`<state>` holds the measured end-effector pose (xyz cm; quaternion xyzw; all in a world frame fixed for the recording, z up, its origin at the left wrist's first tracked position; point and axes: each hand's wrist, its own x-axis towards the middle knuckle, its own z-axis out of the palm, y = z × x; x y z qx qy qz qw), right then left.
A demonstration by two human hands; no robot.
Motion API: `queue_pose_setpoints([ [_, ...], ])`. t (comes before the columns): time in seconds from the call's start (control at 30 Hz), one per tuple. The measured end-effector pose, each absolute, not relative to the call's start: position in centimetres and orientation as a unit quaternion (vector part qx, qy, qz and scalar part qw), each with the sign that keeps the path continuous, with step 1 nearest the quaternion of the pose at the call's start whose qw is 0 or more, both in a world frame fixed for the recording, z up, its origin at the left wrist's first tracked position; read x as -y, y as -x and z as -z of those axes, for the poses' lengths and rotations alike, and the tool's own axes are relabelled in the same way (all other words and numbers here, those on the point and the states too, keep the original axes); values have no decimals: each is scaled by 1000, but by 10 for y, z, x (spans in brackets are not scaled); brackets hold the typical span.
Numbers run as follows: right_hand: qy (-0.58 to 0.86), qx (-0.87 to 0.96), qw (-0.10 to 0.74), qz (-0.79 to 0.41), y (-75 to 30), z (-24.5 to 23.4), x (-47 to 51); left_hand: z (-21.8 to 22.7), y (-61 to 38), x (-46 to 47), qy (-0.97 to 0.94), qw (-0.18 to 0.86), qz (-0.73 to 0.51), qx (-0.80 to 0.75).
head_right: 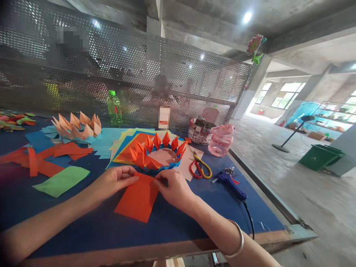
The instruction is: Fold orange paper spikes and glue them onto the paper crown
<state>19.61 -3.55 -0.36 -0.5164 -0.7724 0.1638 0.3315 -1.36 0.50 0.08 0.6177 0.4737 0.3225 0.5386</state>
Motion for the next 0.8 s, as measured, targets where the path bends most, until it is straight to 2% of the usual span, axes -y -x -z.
queue_pose_setpoints([
  [0.4, 531, 774, 308, -154, -203, 8, 31, -2, 14, -2, -622, 556, -327, -444],
  [0.8, 523, 780, 298, -170, -207, 12, 29, 9, 18, -7, -679, 452, -363, -450],
])
